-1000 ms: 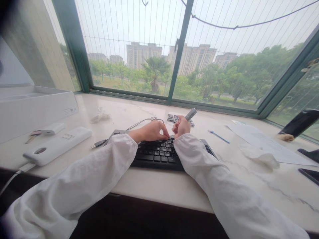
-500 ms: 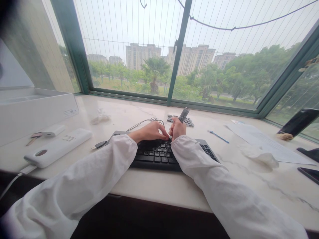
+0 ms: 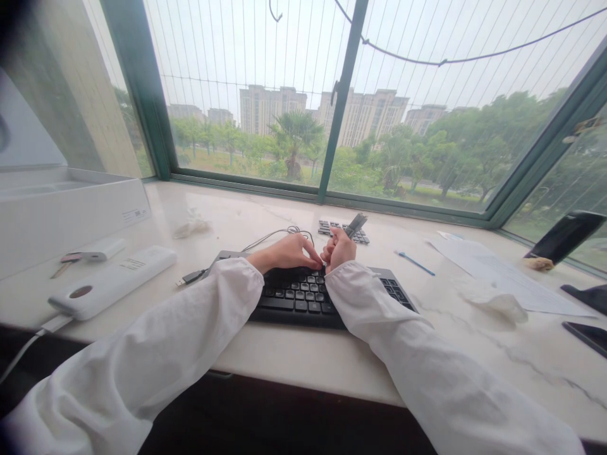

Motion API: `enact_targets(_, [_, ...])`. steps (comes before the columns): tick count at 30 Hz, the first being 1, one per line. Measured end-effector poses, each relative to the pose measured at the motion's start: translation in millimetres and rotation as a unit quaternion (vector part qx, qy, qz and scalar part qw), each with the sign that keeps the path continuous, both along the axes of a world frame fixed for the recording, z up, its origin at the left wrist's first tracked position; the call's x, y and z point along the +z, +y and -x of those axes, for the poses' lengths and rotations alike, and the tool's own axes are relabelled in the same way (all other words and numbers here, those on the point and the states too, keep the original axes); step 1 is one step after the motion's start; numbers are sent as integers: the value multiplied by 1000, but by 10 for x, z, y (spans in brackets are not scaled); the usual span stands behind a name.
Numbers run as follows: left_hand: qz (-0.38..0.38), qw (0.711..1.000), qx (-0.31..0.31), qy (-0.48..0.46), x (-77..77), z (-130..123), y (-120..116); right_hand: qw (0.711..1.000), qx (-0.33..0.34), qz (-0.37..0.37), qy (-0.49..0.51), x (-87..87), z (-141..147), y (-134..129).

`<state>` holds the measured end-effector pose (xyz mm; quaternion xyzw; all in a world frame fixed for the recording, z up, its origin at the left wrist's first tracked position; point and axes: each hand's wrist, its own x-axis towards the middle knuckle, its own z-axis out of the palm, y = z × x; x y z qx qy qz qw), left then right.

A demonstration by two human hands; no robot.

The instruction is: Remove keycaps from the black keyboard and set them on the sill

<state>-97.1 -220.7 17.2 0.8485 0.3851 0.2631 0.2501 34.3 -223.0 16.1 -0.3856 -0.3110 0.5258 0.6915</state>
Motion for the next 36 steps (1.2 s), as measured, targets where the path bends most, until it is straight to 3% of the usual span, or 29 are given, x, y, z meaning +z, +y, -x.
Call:
enact_targets(18, [5, 1000, -8, 15, 13, 37, -16, 978, 28, -137, -154, -98, 53, -93])
enact_targets(25, [-72, 997, -15, 0, -85, 53, 93, 907, 29, -271, -321, -146, 142, -265])
enact_targets(28, [-46, 999, -23, 0, -51, 56, 55, 940, 4, -211, -267, -126, 168, -201])
enact_targets(31, [7, 1000, -18, 9, 12, 62, -17, 985, -6, -109, -135, 12, 83, -98])
enact_targets(34, [21, 1000, -16, -2, 47, 66, -54, 997, 8, -67, -30, 263, -136, -39])
enact_targets(36, [20, 1000, -21, 0, 49, 67, -52, 998, 25, -58, -16, 432, -328, -18])
